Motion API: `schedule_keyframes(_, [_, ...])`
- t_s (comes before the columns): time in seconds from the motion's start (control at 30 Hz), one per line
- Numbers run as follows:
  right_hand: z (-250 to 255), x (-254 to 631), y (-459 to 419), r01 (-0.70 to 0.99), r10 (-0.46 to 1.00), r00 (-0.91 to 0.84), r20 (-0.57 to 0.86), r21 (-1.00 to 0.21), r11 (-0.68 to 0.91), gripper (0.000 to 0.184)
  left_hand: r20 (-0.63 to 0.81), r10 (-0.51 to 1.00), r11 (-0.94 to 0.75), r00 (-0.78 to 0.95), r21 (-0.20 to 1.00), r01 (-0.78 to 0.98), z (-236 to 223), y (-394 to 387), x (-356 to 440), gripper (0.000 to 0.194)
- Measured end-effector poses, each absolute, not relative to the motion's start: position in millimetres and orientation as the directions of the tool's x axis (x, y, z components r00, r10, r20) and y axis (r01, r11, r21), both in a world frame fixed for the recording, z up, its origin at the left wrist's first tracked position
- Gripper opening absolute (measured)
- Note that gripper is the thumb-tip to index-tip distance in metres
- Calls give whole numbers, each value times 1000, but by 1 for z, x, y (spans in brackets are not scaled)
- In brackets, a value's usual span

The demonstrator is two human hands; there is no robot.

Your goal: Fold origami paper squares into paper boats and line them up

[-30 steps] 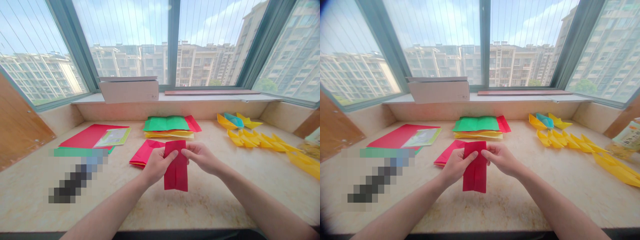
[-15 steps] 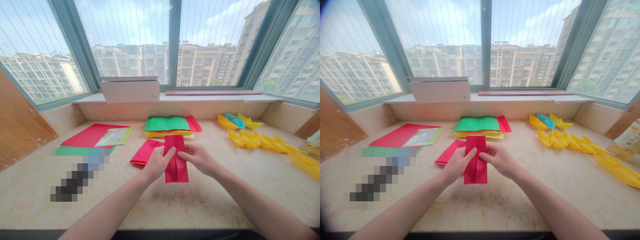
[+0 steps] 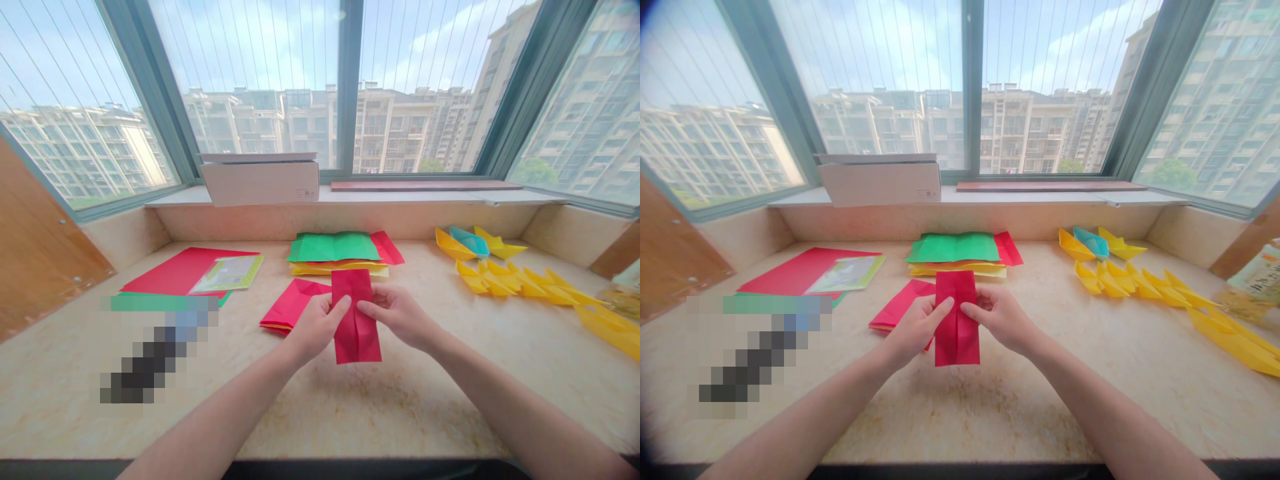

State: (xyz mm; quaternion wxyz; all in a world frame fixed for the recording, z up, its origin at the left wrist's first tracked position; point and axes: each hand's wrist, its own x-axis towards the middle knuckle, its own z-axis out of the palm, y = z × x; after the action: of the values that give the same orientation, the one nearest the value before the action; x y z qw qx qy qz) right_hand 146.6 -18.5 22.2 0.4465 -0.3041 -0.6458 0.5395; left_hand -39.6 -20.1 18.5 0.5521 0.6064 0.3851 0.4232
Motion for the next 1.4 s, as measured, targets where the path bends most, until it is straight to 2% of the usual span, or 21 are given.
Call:
schedule_keyframes(0.1, [24, 147, -19, -66, 864, -429, 263, -963, 260, 26, 90, 936, -118, 341, 991, 62, 20, -21, -39, 47])
schedule_keyframes(0.27, [24, 151, -18, 11, 897, -360, 256, -961, 278, 34, 20, 903, -63, 428, 994, 86, 20, -26, -37, 49])
schedule_keyframes(0.47, [24, 154, -17, 5, 897, -368, 246, -964, 266, 35, 103, 951, -129, 291, 989, 72, 27, -24, -40, 35])
schedule_keyframes(0.57, [25, 153, -17, -24, 900, -366, 234, -970, 243, 33, 121, 958, -148, 259, 985, 84, 29, -23, -41, 34])
schedule_keyframes(0.77, [25, 152, -16, -129, 926, -322, 196, -978, 162, 39, 140, 954, -155, 264, 987, 37, 25, -23, -40, 35])
schedule_keyframes(0.9, [23, 153, -16, -127, 938, -292, 186, -980, 154, 42, 166, 943, -144, 289, 985, -94, 21, -20, -39, 32])
schedule_keyframes(1.0, [19, 155, -14, -133, 937, -271, 219, -973, 188, 34, 171, 938, -112, 303, 973, -202, 20, -19, -39, 36])
schedule_keyframes(1.13, [11, 161, -10, -171, 931, -244, 272, -957, 235, 19, 172, 933, -107, 316, 971, -212, 25, -21, -43, 32])
schedule_keyframes(1.27, [9, 165, -10, -200, 926, -279, 254, -959, 202, 15, 207, 917, -140, 342, 968, -210, 29, -25, -45, 20])
schedule_keyframes(1.4, [15, 165, -13, -194, 926, -279, 254, -959, 205, 15, 216, 920, -155, 326, 967, -204, 30, -27, -45, 19])
